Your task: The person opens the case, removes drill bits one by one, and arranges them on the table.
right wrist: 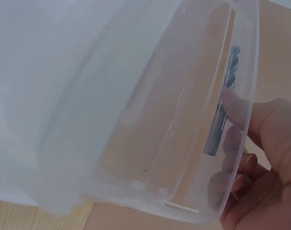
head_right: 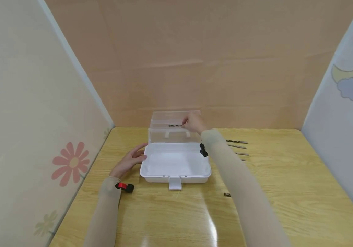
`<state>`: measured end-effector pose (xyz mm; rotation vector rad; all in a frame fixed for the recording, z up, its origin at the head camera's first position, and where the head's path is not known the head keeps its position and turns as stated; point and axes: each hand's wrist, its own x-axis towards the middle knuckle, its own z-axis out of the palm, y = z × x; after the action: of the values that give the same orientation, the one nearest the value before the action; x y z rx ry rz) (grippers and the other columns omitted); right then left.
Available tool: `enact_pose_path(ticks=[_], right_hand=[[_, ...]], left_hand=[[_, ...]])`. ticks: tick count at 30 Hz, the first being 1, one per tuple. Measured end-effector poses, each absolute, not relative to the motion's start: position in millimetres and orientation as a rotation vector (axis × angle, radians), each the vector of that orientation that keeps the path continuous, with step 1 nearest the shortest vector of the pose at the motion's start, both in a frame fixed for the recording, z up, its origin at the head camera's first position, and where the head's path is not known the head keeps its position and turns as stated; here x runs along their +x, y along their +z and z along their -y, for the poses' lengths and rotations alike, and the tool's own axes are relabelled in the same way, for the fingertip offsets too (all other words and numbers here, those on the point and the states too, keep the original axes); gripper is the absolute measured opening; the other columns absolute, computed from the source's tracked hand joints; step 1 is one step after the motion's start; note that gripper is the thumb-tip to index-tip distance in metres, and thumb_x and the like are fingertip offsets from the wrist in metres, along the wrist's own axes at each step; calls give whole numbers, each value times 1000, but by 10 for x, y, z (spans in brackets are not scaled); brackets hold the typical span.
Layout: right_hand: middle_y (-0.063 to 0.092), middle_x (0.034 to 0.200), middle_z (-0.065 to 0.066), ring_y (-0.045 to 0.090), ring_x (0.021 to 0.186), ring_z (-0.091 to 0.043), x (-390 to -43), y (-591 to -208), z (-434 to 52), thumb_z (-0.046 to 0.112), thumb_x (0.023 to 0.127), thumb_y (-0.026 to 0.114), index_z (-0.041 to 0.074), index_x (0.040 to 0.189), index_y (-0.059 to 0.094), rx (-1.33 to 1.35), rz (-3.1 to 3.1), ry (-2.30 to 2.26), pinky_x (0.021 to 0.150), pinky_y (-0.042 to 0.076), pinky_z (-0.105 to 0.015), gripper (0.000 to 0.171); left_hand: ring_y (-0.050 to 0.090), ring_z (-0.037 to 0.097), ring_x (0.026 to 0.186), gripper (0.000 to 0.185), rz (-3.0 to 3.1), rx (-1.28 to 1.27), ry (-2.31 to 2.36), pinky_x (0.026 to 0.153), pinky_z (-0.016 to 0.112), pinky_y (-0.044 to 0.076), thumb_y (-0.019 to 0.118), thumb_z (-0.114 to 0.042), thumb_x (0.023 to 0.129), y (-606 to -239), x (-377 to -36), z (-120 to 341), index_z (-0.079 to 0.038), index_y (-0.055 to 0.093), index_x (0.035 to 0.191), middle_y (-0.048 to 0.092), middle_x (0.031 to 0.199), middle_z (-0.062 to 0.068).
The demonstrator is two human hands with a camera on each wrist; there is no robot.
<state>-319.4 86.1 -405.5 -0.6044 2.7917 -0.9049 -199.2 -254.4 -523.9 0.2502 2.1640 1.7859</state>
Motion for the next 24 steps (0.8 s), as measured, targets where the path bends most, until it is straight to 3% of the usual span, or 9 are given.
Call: enact_pose_path(ticks=[6, 14, 24], right_hand=[[78, 115, -20, 69, 95, -29, -3190, -4063, -848, 9, 102, 71, 0, 110, 81, -617, -2814, -917, 83, 58, -43, 16], [80, 115, -15, 73, 104, -30, -3147, -4036, -826, 13, 104, 69, 4, 111, 82, -601, -2850, -843, 94, 61, -48, 17], [79, 115, -13, 72, 107, -30, -3179, -4085, -845, 13, 105, 69, 5, 111, 81, -669, -2888, -836, 97, 59, -47, 16]], left_hand=[[40, 38, 156, 69, -2165, 252, 1789, 124, 60, 39, 71, -31, 105, -5244, -2013, 2547, -32, 38, 166, 41, 169, 15], [39, 39, 156, 71, -2169, 255, 1778, 123, 58, 41, 70, -29, 106, -5246, -2024, 2566, -28, 36, 168, 39, 169, 18], [40, 37, 155, 68, -2164, 234, 1795, 124, 59, 39, 71, -31, 105, -5265, -2010, 2587, -34, 39, 165, 43, 168, 14]])
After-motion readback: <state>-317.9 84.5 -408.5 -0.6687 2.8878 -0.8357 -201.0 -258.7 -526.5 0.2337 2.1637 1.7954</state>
